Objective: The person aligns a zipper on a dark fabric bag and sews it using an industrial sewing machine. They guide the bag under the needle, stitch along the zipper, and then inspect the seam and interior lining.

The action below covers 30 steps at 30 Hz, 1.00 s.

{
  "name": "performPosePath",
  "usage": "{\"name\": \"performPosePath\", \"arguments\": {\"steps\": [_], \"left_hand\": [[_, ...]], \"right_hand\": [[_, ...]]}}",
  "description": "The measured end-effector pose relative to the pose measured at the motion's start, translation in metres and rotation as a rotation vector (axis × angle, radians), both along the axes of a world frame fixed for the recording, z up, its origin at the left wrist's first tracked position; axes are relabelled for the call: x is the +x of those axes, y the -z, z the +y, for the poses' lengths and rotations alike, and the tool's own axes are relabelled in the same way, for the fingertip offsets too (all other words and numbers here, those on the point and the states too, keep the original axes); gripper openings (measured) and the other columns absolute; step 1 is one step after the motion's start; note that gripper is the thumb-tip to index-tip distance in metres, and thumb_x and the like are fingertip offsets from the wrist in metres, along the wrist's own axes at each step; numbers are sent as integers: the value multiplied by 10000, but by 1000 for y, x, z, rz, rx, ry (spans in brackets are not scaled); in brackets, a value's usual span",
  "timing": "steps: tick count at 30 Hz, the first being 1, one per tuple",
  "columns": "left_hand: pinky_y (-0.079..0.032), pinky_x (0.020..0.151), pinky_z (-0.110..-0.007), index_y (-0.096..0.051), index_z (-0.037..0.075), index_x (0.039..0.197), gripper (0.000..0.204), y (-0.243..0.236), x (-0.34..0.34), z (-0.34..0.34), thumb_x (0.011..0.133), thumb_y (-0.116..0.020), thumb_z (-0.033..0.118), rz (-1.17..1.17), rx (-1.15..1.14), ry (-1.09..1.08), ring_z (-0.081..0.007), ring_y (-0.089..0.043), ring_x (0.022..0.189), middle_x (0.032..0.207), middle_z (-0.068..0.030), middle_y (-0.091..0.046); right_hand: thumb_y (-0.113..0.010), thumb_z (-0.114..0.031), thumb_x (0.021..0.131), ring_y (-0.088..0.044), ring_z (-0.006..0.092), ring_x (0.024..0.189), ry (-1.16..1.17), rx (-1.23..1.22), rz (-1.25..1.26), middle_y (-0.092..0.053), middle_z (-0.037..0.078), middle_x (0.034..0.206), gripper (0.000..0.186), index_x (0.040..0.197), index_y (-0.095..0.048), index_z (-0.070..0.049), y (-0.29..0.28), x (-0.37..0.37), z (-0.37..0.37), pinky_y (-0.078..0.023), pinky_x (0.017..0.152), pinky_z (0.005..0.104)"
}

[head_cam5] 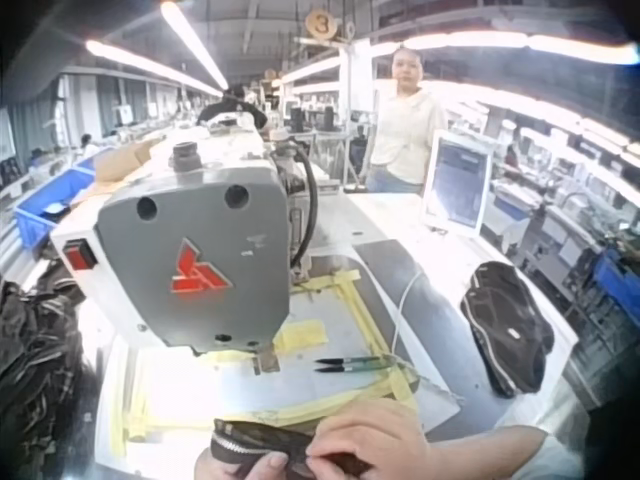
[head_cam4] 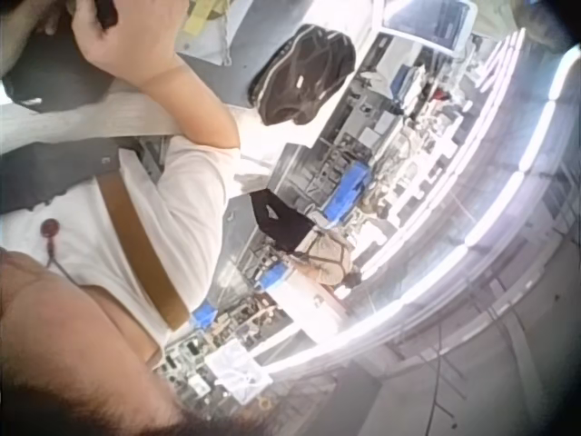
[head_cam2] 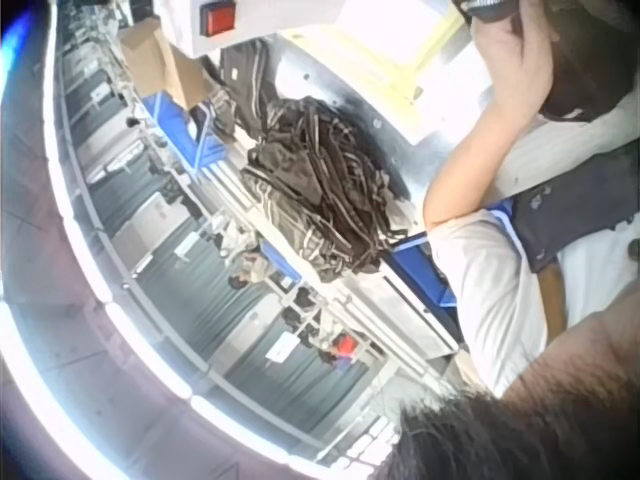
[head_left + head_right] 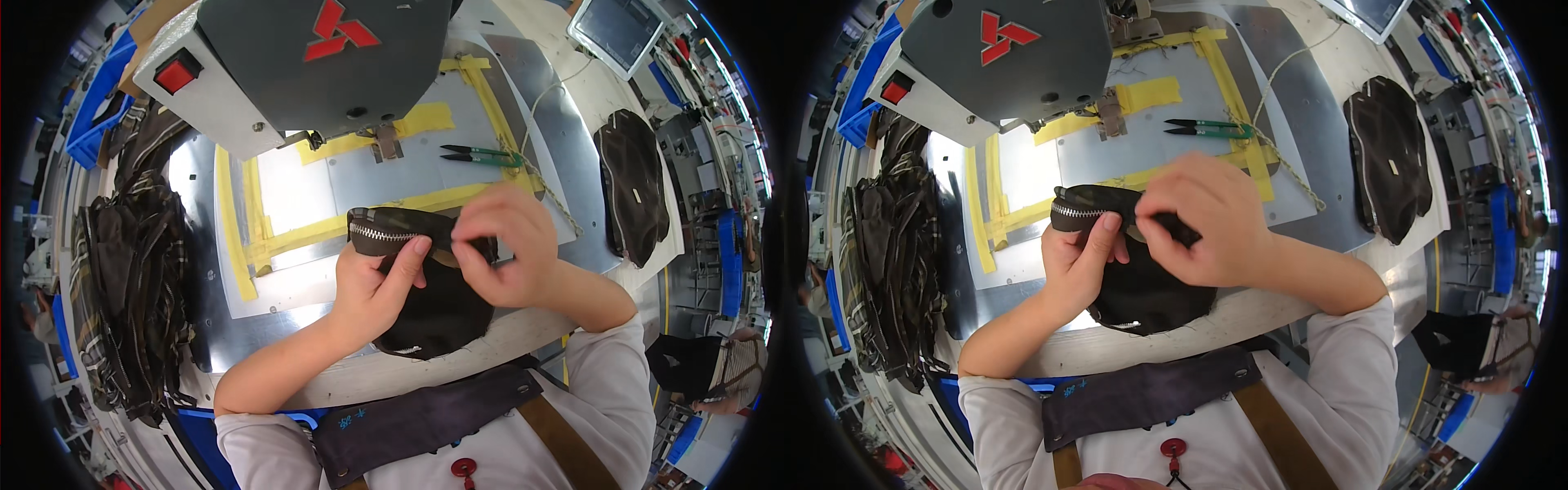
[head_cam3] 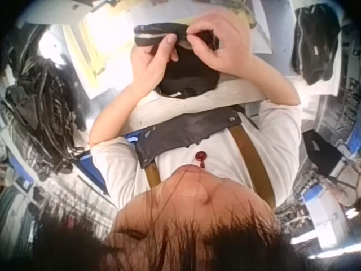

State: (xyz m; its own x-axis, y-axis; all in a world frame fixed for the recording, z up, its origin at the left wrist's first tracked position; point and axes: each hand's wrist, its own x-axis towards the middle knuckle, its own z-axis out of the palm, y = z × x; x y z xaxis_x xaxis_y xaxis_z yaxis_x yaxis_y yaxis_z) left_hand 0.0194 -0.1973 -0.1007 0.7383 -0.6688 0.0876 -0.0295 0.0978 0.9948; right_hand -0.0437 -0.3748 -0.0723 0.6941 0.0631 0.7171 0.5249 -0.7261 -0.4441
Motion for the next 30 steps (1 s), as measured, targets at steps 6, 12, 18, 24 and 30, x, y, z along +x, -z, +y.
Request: {"name": "performPosePath", "arguments": {"steps": [6, 12, 18, 24, 30], "left_hand": [[-407, 492, -206, -597, 14, 949, 133, 5, -3, -2, 960, -546, 137, -93, -28, 8, -91, -585, 566, 712, -28, -613], [-403, 490, -214, -635, 3, 943, 127, 9, -2, -2, 937, -579, 117, 18, 13, 18, -95, -591, 541, 656, -27, -617], [-387, 490, -217, -639, 3, 964, 127, 7, -1, -2, 936, -582, 113, 57, 6, 29, -87, -588, 536, 640, -19, -609], [-379, 486, -211, -636, 3, 963, 128, 7, -1, -2, 939, -580, 116, 85, 16, 39, -77, -579, 534, 636, -14, -600], [-387, 495, -206, -629, 6, 976, 130, 8, 0, -3, 944, -574, 120, 144, -21, 62, -71, -574, 546, 669, -7, -604]], "right_hand": [[-683, -33, 725, -535, 131, 650, -48, 406, 472, -547, 43, 815, 176, 853, -563, -49, -6, -1, 5, -444, 581, 254], [-648, -28, 738, -521, 109, 653, -68, 544, 620, -537, 31, 816, 161, 848, -533, -45, 2, 1, 6, -449, 593, 246], [-630, -24, 741, -524, 108, 659, -102, 573, 624, -534, 38, 818, 172, 864, -510, -38, 4, 2, 7, -454, 593, 249], [-553, 51, 721, -485, 99, 769, -142, 593, 747, -476, 39, 914, 212, 900, -481, -36, -1, 1, 5, -427, 700, 241], [-546, 41, 728, -478, 97, 772, -119, 572, 763, -471, 39, 914, 208, 905, -469, -36, 2, 0, 6, -425, 708, 242]]}}
